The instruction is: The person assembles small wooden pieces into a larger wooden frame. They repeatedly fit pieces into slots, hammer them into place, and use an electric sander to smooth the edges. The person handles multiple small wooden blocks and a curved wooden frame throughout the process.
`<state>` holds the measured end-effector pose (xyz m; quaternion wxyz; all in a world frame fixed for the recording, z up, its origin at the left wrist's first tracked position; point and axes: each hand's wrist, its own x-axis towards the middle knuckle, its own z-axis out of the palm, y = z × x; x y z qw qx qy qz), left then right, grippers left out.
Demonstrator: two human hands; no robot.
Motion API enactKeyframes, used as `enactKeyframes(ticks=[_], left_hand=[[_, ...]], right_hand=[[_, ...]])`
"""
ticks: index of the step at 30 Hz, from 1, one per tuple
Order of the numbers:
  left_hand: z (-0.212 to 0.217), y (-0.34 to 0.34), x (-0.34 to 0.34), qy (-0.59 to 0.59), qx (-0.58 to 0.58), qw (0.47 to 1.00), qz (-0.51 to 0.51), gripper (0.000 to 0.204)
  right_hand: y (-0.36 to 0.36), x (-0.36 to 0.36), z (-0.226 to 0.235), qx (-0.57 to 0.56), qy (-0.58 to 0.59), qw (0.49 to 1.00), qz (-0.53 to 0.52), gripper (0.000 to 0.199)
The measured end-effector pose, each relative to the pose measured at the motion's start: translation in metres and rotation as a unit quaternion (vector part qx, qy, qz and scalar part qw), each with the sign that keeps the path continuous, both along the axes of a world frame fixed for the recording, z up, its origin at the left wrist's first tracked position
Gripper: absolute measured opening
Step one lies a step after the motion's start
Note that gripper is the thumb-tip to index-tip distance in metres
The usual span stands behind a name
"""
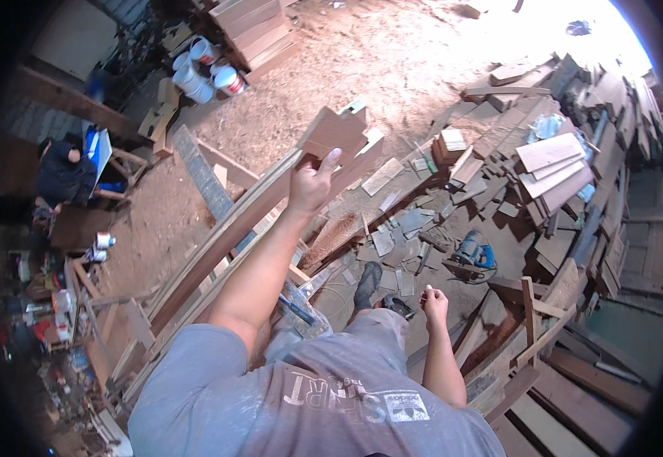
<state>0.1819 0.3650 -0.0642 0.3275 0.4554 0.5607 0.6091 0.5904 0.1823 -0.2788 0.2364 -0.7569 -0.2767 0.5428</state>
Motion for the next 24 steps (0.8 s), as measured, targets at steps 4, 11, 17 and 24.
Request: enactKeyframes(ticks=[4, 11, 17, 24], left_hand=[[-0.011, 0.024, 0.011, -0.002, 0.004, 1.0, 0.004, 0.032], [-0.002, 0.024, 0.007, 0.109, -0.041, 0.993, -0.01, 0.033], [-0.014, 0.033, 0.007, 0.18, -0.048, 0.983, 0.009, 0.034], [-0.001, 0.027, 0.005, 0.25, -0.1, 0.963, 0.004, 0.032]], right_hand=[[0.017, 0.009, -0.027, -0.041, 0.009, 0.997, 0.057, 0.033], [0.057, 0.001, -0.033, -0.034, 0.06, 0.995, 0.075, 0.032], [0.093, -0.005, -0.024, 0.0, 0.063, 0.992, 0.107, 0.032], [0.179, -0.064, 0.038, 0.145, 0.102, 0.969, 0.17, 0.031]])
